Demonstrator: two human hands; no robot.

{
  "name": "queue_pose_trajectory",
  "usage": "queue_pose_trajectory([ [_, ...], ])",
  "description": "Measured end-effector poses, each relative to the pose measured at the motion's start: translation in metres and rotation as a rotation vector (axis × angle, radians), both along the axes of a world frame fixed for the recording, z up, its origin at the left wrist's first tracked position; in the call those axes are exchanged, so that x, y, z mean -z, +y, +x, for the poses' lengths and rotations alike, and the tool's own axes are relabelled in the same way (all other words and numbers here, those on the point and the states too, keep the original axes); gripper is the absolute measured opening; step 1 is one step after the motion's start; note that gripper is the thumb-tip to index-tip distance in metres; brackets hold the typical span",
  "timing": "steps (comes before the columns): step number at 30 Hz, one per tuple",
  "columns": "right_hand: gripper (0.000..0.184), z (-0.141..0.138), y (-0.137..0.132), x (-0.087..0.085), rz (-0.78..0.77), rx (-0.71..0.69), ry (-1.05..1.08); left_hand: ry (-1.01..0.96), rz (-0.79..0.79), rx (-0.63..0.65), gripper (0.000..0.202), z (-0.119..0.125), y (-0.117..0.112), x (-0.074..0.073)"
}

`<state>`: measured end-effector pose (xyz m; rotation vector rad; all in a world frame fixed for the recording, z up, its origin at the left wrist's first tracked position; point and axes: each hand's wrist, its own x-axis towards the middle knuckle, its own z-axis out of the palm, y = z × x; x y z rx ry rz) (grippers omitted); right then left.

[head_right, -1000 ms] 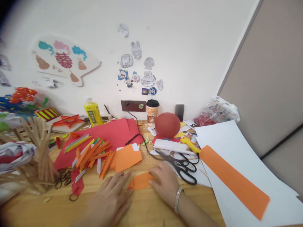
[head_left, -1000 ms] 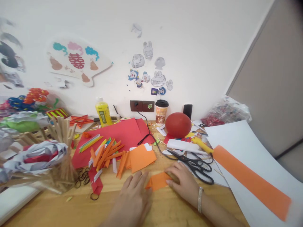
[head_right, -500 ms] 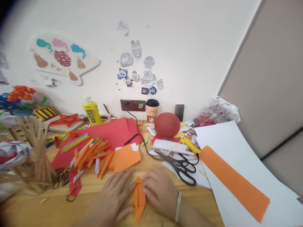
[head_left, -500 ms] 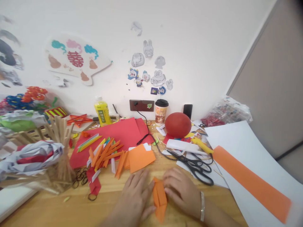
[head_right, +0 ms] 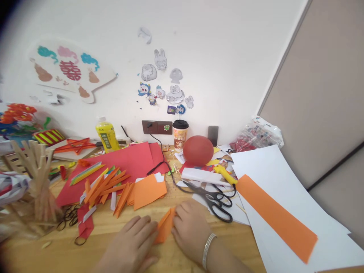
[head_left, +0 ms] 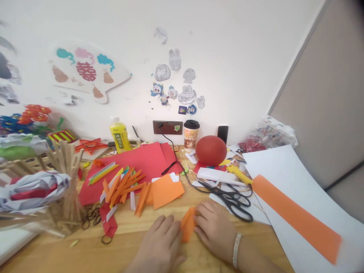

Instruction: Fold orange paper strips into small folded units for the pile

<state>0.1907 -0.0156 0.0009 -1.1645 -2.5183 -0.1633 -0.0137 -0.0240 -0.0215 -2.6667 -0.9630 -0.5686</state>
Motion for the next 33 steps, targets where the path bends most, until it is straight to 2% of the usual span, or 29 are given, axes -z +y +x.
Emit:
queue_pose_trajectory([
  [2, 0.013, 0.001, 0.0, 0.0, -0.001, -0.034, 0.035, -0.008, 0.032, 0.025, 0.008, 0.002, 0.001, 0.004],
  [6, 0.017, 0.005, 0.0, -0.003, -0.021, -0.081, 0.074, 0.068, 0.107, -0.001, 0.023, -0.002, 0.009, 0.001],
  [13, 0.011, 0.01, 0.005, -0.004, -0.009, -0.145, 0.12, 0.113, 0.084, 0.058, 0.027, -0.005, 0.013, -0.01],
  [16, 0.01, 0.013, 0.008, -0.004, -0.062, -0.202, 0.134, 0.108, 0.077, 0.056, 0.026, -0.004, 0.012, -0.011],
  [18, 0.013, 0.014, 0.009, -0.004, -0.116, -0.184, 0.137, 0.097, 0.052, 0.054, 0.025, -0.004, 0.012, -0.012],
  [21, 0.021, 0.014, 0.01, -0.002, -0.168, -0.106, 0.155, 0.066, 0.019, 0.06, 0.022, -0.005, 0.014, -0.015],
  [23, 0.015, 0.014, 0.011, 0.001, -0.16, -0.092, 0.171, 0.032, -0.017, 0.062, 0.021, -0.006, 0.016, -0.015],
  [26, 0.005, 0.013, 0.013, 0.005, -0.076, -0.14, 0.159, -0.047, -0.055, 0.086, 0.028, -0.007, 0.019, -0.014],
  [29, 0.008, 0.012, 0.013, 0.007, 0.002, -0.176, 0.147, -0.105, -0.074, 0.08, 0.029, -0.005, 0.02, -0.013],
  [33, 0.01, 0.007, 0.01, 0.007, -0.097, -0.089, 0.261, -0.214, -0.168, 0.025, 0.023, -0.004, 0.019, -0.012],
])
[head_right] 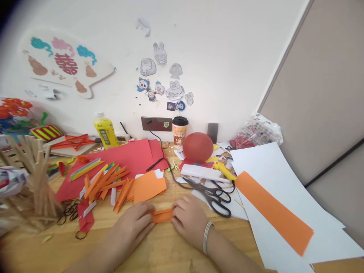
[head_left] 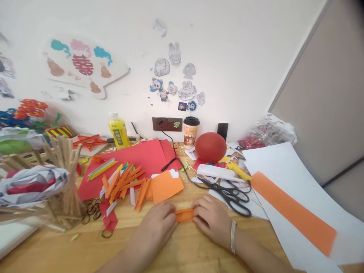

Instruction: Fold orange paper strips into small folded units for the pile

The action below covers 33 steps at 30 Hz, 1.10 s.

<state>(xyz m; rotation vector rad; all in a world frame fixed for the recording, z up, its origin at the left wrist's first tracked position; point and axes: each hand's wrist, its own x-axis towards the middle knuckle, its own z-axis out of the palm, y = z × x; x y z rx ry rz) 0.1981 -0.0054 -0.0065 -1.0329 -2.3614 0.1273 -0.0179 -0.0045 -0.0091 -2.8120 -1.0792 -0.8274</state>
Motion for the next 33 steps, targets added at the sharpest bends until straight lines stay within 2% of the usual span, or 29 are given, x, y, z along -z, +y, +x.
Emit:
queue_pose_trajectory([
  [5, 0.013, -0.006, -0.001, 0.003, -0.209, 0.169, 0.099, -0.13, -0.205, -0.098, 0.014, 0.003, 0.0, 0.001],
  [9, 0.017, -0.009, 0.002, 0.004, -0.271, 0.234, 0.112, -0.156, -0.272, -0.164, 0.016, 0.007, -0.001, -0.004],
  [13, 0.017, -0.011, 0.003, 0.004, -0.28, 0.27, 0.117, -0.126, -0.238, -0.229, 0.016, 0.012, -0.002, -0.007],
  [18, 0.019, -0.014, 0.002, 0.003, -0.28, 0.331, 0.123, -0.084, -0.202, -0.291, 0.009, 0.016, -0.002, -0.003],
  [20, 0.018, -0.014, 0.001, 0.004, -0.282, 0.357, 0.121, -0.085, -0.198, -0.272, 0.01, 0.015, -0.002, -0.002],
  [24, 0.018, -0.012, 0.003, 0.005, -0.294, 0.387, 0.125, -0.084, -0.193, -0.192, 0.024, 0.007, 0.0, -0.001],
  [29, 0.019, -0.01, 0.004, 0.005, -0.308, 0.388, 0.127, -0.115, -0.267, -0.256, 0.022, -0.003, 0.003, 0.004],
  [31, 0.019, -0.01, 0.003, 0.004, -0.31, 0.389, 0.128, -0.104, -0.206, -0.246, 0.024, -0.003, 0.001, 0.004],
  [33, 0.019, -0.011, 0.003, 0.004, -0.304, 0.388, 0.125, -0.06, -0.071, -0.19, 0.029, -0.001, -0.001, 0.002],
])
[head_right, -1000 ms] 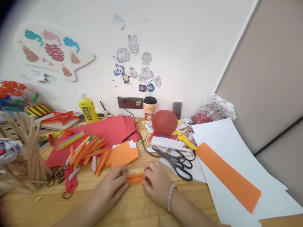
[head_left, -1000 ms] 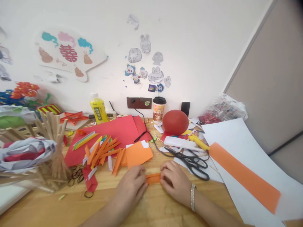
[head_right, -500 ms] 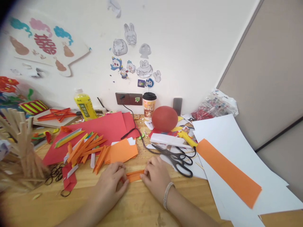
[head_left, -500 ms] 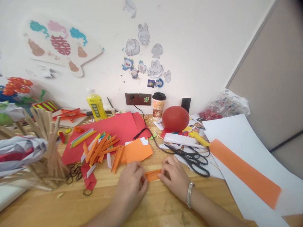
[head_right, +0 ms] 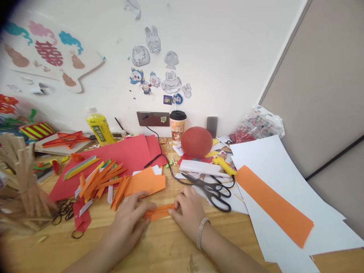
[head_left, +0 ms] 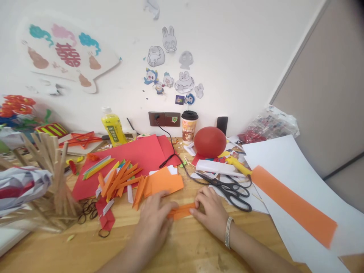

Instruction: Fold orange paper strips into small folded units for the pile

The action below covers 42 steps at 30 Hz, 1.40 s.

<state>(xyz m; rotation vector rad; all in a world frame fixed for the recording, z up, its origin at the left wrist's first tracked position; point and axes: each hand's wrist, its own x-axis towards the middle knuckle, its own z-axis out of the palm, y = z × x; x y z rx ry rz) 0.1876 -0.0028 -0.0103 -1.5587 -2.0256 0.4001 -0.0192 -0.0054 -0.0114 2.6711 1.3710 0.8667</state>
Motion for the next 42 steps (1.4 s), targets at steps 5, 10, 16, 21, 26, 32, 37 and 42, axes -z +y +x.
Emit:
queue_pose_trajectory([
  [5, 0.016, 0.0, -0.001, 0.0, 0.061, -0.058, -0.021, 0.161, 0.268, 0.217, 0.028, 0.005, -0.003, -0.007],
  [10, 0.007, 0.006, -0.003, -0.004, 0.245, -0.265, -0.128, 0.216, 0.243, 0.295, 0.036, 0.003, 0.0, -0.009],
  [16, 0.015, 0.013, 0.001, -0.006, 0.387, -0.422, -0.342, 0.149, 0.198, 0.316, 0.032, -0.002, 0.0, -0.006],
  [21, 0.023, 0.011, 0.003, 0.003, 0.451, -0.448, -0.42, 0.103, 0.176, 0.297, 0.03, -0.001, 0.001, -0.007],
  [26, 0.024, 0.011, 0.005, 0.005, 0.465, -0.455, -0.431, 0.18, 0.086, 0.334, 0.034, 0.005, 0.004, -0.008],
  [32, 0.019, 0.007, 0.004, 0.0, 0.38, -0.406, -0.31, 0.166, -0.053, 0.292, 0.032, 0.01, 0.005, -0.009],
  [37, 0.011, 0.003, 0.0, -0.003, 0.235, -0.326, -0.119, 0.033, -0.136, 0.234, 0.03, 0.01, 0.005, -0.009],
  [42, 0.012, 0.001, 0.002, 0.001, 0.117, -0.139, -0.063, -0.008, -0.229, 0.104, 0.022, 0.014, 0.009, -0.011],
])
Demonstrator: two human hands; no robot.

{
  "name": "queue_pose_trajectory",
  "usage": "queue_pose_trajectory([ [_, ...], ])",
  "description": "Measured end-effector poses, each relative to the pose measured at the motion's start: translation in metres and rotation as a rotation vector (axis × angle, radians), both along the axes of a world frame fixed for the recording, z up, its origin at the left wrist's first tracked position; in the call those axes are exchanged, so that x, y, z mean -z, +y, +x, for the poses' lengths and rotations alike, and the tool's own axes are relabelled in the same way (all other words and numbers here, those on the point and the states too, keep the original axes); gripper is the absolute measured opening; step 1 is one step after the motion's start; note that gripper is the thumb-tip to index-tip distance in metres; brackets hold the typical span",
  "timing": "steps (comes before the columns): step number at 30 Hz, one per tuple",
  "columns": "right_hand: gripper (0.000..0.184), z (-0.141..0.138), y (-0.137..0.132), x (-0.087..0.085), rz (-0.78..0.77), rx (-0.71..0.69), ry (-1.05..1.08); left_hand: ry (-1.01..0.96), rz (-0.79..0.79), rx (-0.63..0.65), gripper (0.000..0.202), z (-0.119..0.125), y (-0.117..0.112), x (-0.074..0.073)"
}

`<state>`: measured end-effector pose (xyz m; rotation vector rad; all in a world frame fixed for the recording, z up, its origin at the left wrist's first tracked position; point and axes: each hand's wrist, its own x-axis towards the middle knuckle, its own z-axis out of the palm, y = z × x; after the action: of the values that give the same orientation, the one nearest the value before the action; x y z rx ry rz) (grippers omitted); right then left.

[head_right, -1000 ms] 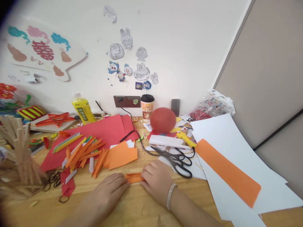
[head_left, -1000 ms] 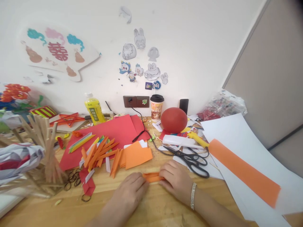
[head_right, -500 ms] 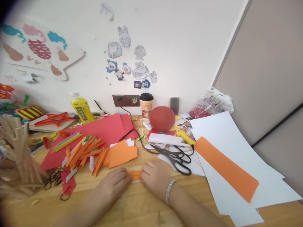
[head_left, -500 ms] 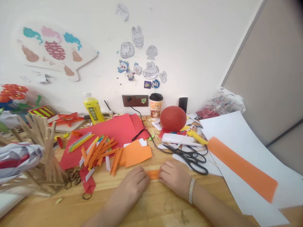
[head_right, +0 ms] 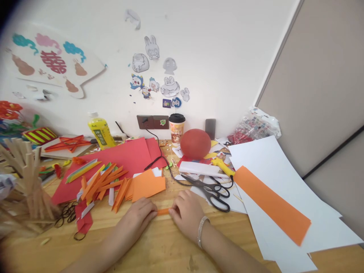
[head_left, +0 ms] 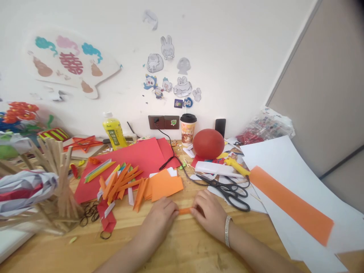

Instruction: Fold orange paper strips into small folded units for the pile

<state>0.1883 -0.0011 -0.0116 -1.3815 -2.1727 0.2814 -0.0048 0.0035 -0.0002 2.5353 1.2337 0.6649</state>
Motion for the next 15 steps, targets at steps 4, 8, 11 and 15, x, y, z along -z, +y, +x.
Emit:
queue_pose_trajectory([
  [4, 0.02, 0.0, 0.003, 0.003, -0.024, 0.129, -0.035, 0.042, -0.03, -0.111, 0.016, 0.002, 0.004, -0.003],
  [8, 0.023, 0.001, 0.005, 0.006, -0.009, 0.221, -0.085, 0.229, 0.119, -0.201, 0.018, 0.001, 0.003, -0.001],
  [11, 0.019, 0.001, 0.005, 0.009, 0.005, 0.247, -0.098, 0.26, 0.318, 0.012, 0.022, 0.004, -0.005, 0.009],
  [15, 0.017, 0.001, 0.006, 0.009, 0.01, 0.248, -0.109, 0.252, 0.359, 0.229, 0.053, 0.007, -0.015, 0.027],
])
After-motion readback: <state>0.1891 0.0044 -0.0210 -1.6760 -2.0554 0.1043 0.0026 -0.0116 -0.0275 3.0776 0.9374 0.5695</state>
